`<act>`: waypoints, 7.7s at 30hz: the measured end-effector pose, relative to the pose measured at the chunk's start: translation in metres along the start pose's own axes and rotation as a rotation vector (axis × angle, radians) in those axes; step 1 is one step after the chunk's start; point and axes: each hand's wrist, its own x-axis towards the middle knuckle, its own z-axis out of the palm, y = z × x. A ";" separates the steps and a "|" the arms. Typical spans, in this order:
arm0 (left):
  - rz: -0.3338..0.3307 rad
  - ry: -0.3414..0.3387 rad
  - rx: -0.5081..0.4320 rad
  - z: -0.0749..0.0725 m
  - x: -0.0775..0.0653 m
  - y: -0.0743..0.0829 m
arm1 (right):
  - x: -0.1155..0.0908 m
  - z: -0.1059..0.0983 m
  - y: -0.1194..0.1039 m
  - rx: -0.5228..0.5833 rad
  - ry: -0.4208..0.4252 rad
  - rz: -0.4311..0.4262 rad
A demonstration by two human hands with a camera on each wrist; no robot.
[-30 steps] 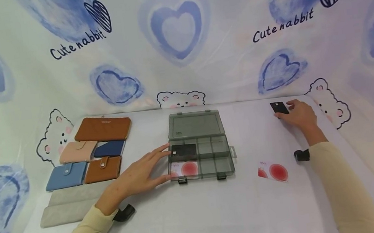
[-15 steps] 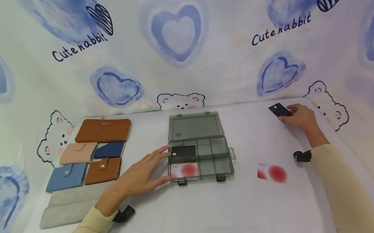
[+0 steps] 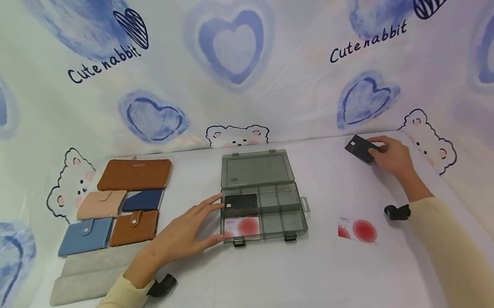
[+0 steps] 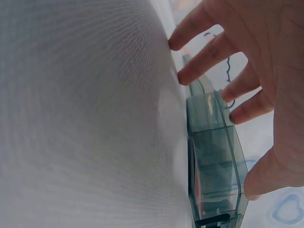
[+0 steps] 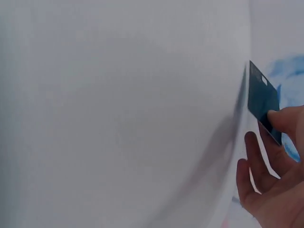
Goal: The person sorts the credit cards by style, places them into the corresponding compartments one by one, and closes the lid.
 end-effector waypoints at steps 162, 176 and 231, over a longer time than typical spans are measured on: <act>0.015 -0.006 -0.008 -0.002 0.003 -0.002 | -0.176 -0.012 -0.020 -0.003 -0.317 -0.359; 0.011 0.003 -0.005 -0.001 0.002 -0.002 | -0.181 -0.019 -0.052 0.089 -0.195 -0.390; 0.011 -0.029 -0.037 -0.005 0.003 0.001 | -0.171 0.105 -0.241 -0.073 -0.213 -0.762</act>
